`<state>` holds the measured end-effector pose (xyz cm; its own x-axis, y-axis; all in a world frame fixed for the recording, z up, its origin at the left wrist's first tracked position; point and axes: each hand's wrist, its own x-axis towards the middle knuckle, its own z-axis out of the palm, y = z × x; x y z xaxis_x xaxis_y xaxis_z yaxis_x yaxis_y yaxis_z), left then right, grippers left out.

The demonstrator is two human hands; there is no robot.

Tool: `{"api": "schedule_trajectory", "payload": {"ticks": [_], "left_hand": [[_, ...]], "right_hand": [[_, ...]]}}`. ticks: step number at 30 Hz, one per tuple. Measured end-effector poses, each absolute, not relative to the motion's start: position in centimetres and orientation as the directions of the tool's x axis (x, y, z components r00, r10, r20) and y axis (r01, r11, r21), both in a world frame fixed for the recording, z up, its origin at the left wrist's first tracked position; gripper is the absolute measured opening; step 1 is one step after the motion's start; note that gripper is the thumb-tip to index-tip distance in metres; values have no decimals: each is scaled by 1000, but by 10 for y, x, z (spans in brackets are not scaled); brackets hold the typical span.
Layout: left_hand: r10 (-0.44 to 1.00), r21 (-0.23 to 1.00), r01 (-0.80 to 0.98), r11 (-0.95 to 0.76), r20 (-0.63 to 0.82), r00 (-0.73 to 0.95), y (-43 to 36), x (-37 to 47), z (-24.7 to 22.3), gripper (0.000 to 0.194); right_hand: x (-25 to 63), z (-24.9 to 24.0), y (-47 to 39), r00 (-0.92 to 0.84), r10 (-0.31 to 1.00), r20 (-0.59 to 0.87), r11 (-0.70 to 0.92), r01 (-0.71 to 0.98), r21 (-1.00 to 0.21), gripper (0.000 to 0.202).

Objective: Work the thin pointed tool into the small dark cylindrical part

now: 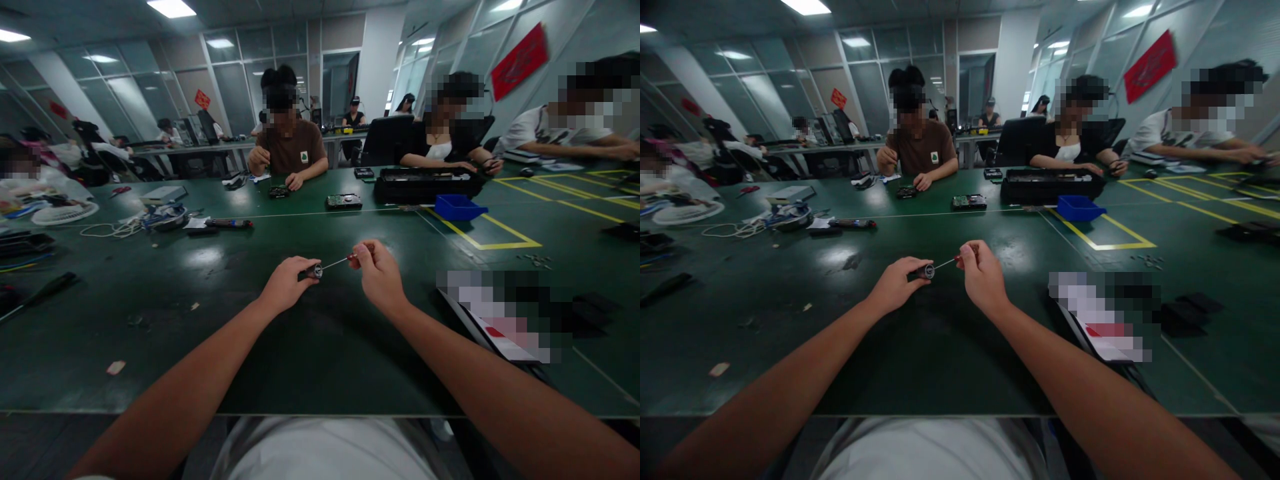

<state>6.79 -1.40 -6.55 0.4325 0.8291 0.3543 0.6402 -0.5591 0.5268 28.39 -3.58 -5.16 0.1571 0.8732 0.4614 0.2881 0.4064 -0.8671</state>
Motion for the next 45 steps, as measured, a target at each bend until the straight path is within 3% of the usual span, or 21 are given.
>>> {"api": "schedule_trajectory", "payload": {"ticks": [10,17,20,23,26,29,31,34,40,45], "left_hand": [[838,528,651,-545,342,424,-12,67,-69,42],[901,673,600,-432,296,317,-11,69,-67,41],[941,807,488,-333,252,226,-6,69,-69,35],[970,944,251,-215,178,163,-2,69,-69,36],[989,997,35,-75,70,130,-1,69,-67,36],[986,991,111,-80,62,154,-2,69,-64,28],[982,930,336,-145,93,167,-4,70,-62,32],[960,732,625,-273,163,229,-9,74,-61,34],[882,384,798,-465,125,454,-18,87,-65,35],[909,187,891,-415,120,398,-19,95,-70,40]], "right_hand": [[286,-52,-36,175,856,486,388,405,-828,24],[289,-51,-34,211,851,480,363,424,-830,25],[289,-51,-34,205,853,480,370,412,-833,25],[289,-50,-35,198,850,488,382,405,-831,24],[288,-49,-36,195,849,492,390,396,-831,24],[287,-48,-37,192,847,496,400,385,-832,23],[287,-48,-37,189,847,497,403,381,-832,23],[287,-49,-36,189,851,490,400,370,-838,24],[287,-50,-36,185,849,494,400,386,-831,24],[286,-49,-37,182,855,486,396,379,-837,24]]}}
